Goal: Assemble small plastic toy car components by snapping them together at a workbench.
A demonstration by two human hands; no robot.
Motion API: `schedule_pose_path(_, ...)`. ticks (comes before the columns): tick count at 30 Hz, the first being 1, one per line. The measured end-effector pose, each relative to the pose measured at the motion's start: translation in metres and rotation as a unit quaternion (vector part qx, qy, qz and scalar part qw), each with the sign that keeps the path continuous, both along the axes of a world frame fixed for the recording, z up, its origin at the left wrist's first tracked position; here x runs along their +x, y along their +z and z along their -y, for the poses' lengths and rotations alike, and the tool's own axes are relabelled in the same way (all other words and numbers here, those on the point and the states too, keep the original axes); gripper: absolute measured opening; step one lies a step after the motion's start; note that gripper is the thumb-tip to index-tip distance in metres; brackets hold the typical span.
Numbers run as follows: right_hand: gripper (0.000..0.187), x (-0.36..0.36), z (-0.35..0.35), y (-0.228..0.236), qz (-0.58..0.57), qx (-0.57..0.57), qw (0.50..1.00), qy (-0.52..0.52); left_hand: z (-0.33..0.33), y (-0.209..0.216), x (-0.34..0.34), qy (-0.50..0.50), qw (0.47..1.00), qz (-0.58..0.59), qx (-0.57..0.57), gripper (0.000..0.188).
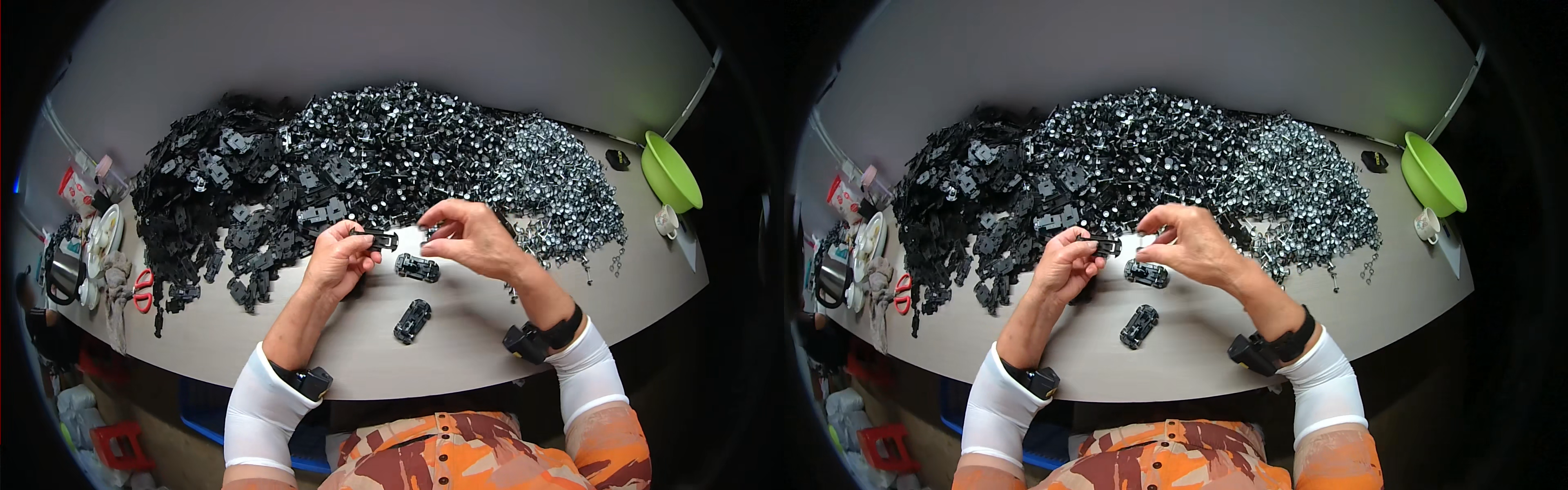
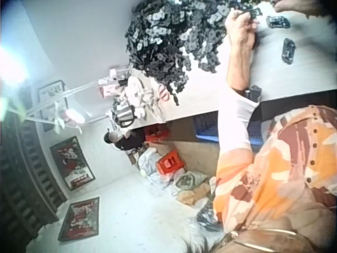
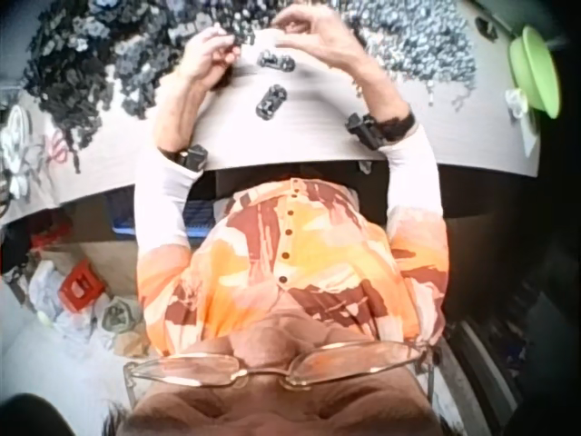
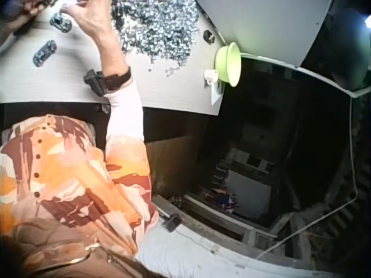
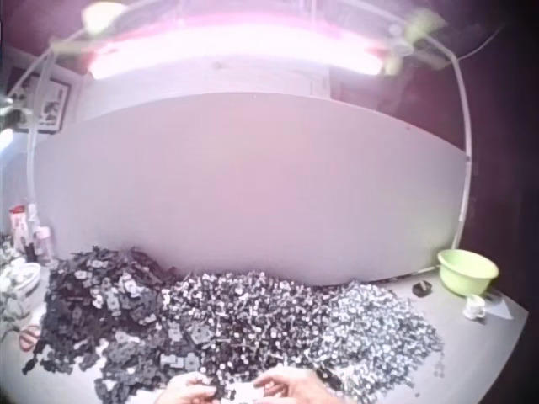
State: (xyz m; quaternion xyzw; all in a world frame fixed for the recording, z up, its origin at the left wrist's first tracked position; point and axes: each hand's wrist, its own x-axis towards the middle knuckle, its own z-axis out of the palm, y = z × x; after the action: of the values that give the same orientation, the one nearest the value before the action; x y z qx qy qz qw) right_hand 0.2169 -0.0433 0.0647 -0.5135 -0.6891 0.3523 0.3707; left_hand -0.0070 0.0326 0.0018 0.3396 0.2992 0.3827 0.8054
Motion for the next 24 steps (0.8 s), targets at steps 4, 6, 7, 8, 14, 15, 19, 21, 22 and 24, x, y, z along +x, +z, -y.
schedule_pose_path(4, 0.033, -0.016, -0.015, -0.018, -0.174, -0.134, 0.976, 0.014, 0.006, 0.002, 0.007, -0.004, 1.0, -0.011, 0.018, 0.014)
schedule_pose_path(6, 0.034, -0.022, -0.017, -0.028, -0.152, -0.091, 0.983, 0.037, 0.006, 0.002, 0.007, -0.01, 0.999, -0.01, 0.03, 0.014)
schedule_pose_path(7, 0.034, -0.023, -0.016, -0.03, -0.152, -0.094, 0.983, 0.039, 0.006, 0.003, 0.007, -0.018, 0.999, -0.008, 0.043, 0.014)
schedule_pose_path(8, 0.035, -0.023, -0.015, -0.031, -0.144, -0.079, 0.985, 0.044, 0.005, 0.004, 0.006, -0.034, 0.997, -0.025, 0.064, 0.015)
schedule_pose_path(14, 0.033, -0.017, -0.015, -0.02, 0.007, 0.137, 0.989, 0.057, 0.005, 0.015, -0.003, -0.167, 0.986, -0.028, 0.012, 0.018)
schedule_pose_path(15, 0.032, -0.021, -0.015, -0.024, 0.001, 0.185, 0.982, 0.041, 0.005, 0.014, -0.002, -0.161, 0.987, -0.011, 0.001, 0.018)
schedule_pose_path(19, 0.032, -0.022, -0.008, -0.017, 0.151, 0.258, 0.954, -0.028, 0.008, 0.015, 0.001, -0.08, 0.993, -0.087, 0.022, 0.016)
schedule_pose_path(21, 0.032, -0.024, -0.006, -0.021, 0.178, 0.253, 0.95, -0.033, 0.009, 0.015, 0.003, -0.076, 0.993, -0.089, 0.021, 0.016)
schedule_pose_path(22, 0.031, -0.024, -0.005, -0.023, 0.204, 0.25, 0.946, -0.038, 0.01, 0.015, 0.004, -0.073, 0.993, -0.094, 0.025, 0.016)
schedule_pose_path(24, 0.03, -0.024, -0.005, -0.027, 0.206, 0.245, 0.946, -0.043, 0.012, 0.016, 0.004, -0.071, 0.992, -0.099, 0.027, 0.016)
